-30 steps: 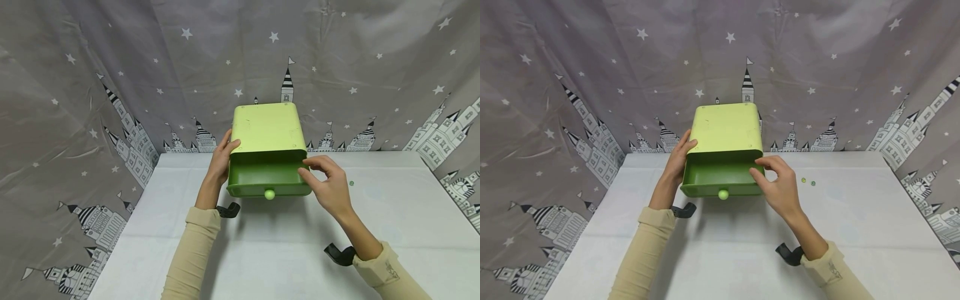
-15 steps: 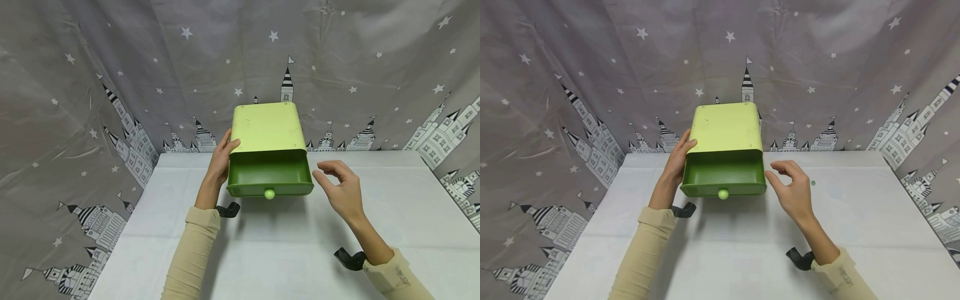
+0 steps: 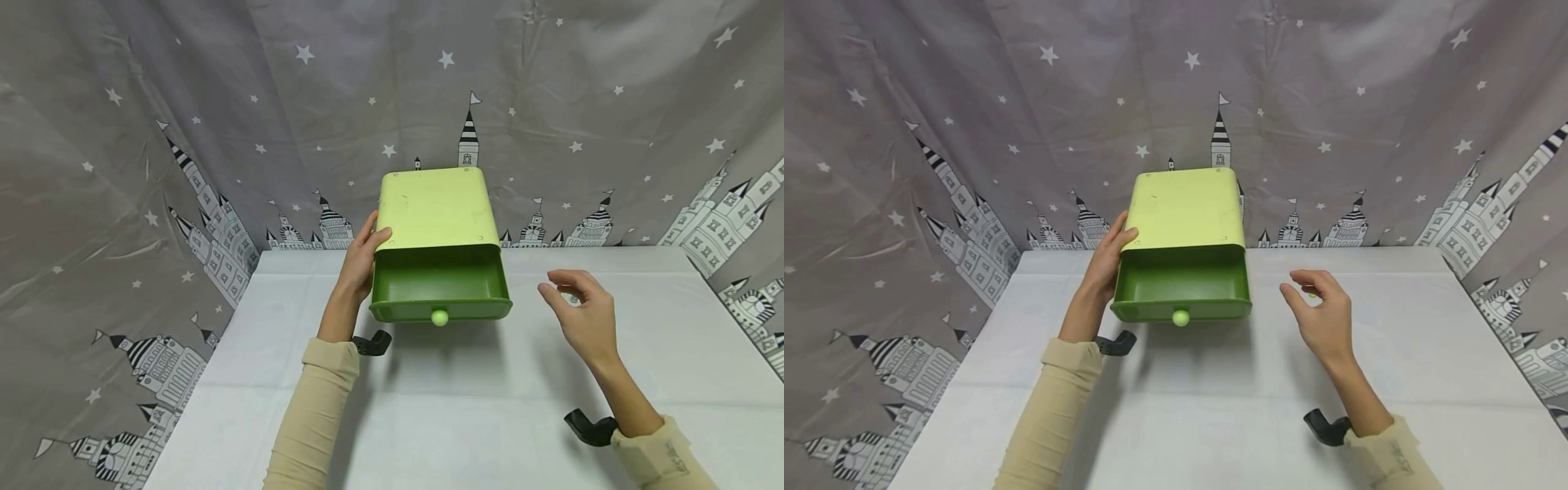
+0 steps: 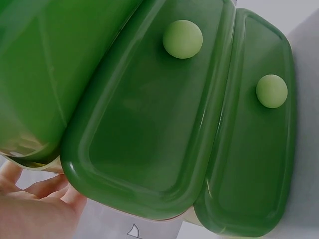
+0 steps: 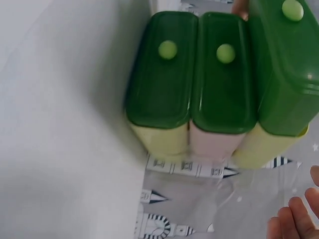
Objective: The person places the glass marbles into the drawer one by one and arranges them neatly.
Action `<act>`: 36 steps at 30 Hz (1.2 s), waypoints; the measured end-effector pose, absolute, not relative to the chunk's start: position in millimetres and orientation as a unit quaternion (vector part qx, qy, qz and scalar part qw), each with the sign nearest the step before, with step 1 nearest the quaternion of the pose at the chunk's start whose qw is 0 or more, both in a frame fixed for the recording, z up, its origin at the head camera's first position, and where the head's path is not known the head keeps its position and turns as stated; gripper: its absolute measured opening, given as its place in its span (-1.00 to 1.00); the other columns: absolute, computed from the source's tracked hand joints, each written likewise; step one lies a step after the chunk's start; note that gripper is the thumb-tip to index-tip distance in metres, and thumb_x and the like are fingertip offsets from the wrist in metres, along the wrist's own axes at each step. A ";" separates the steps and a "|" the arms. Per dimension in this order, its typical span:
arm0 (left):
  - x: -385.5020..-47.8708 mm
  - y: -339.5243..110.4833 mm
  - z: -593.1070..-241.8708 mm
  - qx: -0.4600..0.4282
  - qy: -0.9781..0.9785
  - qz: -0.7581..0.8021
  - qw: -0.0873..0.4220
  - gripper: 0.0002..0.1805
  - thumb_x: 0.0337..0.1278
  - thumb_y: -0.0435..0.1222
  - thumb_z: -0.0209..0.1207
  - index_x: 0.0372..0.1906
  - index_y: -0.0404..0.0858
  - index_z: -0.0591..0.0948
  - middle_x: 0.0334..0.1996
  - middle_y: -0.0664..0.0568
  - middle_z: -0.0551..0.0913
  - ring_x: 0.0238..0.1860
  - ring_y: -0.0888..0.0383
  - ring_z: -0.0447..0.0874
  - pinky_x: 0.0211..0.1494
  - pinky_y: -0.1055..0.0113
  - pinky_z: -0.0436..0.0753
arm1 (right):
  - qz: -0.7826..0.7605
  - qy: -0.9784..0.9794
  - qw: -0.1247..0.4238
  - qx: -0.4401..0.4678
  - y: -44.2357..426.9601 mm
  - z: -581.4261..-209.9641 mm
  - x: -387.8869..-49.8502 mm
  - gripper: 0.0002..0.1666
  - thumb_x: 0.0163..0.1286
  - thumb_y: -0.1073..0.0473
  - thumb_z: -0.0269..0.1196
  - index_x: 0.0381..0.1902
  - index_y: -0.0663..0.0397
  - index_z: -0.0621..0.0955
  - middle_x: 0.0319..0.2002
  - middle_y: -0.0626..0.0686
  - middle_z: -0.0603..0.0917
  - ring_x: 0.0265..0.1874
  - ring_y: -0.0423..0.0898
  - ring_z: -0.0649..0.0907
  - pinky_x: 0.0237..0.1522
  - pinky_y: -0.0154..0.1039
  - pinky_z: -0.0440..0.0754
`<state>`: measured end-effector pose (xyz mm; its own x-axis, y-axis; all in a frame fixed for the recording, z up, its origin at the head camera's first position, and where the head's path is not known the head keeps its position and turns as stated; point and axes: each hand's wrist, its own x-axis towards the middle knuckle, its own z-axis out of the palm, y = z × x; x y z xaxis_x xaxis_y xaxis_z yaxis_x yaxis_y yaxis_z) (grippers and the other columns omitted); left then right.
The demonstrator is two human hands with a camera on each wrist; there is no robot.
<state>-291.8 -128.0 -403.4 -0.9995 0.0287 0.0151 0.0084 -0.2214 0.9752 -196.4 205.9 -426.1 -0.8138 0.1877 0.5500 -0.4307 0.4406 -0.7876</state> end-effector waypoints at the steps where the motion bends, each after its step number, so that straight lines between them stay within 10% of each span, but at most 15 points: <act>1: -291.7 -128.1 -403.2 0.015 0.625 0.781 0.006 -0.26 0.36 -0.14 0.18 0.55 0.13 0.17 0.39 -0.01 0.31 0.19 0.00 0.51 0.09 0.19 0.59 | 0.520 -0.797 0.297 0.073 208.9 -428.0 -197.3 -0.77 0.21 0.48 0.37 -0.15 0.44 0.67 -0.17 0.25 0.66 -0.19 -0.29 0.58 -0.06 -0.49 0.49; 17: -292.5 -128.8 -405.2 0.017 0.629 0.777 0.007 -0.25 0.36 -0.12 0.18 0.56 0.13 0.15 0.42 0.01 0.29 0.29 0.03 0.42 0.21 0.11 0.52 | 0.489 -0.821 0.293 -0.011 264.3 -473.8 -227.5 -0.74 0.28 0.37 0.34 -0.11 0.45 0.66 -0.20 0.05 0.63 -0.22 -0.38 0.53 -0.08 -0.44 0.48; 36: -291.5 -129.1 -402.3 0.021 0.634 0.773 0.008 -0.23 0.38 -0.12 0.16 0.58 0.08 0.09 0.41 -0.03 0.25 0.27 -0.02 0.42 0.18 0.10 0.54 | 0.469 -0.850 0.213 -0.107 282.8 -497.6 -246.5 -0.59 0.39 0.16 0.29 0.04 0.40 0.64 0.00 0.28 0.63 -0.27 -0.48 0.41 -0.24 -0.52 0.41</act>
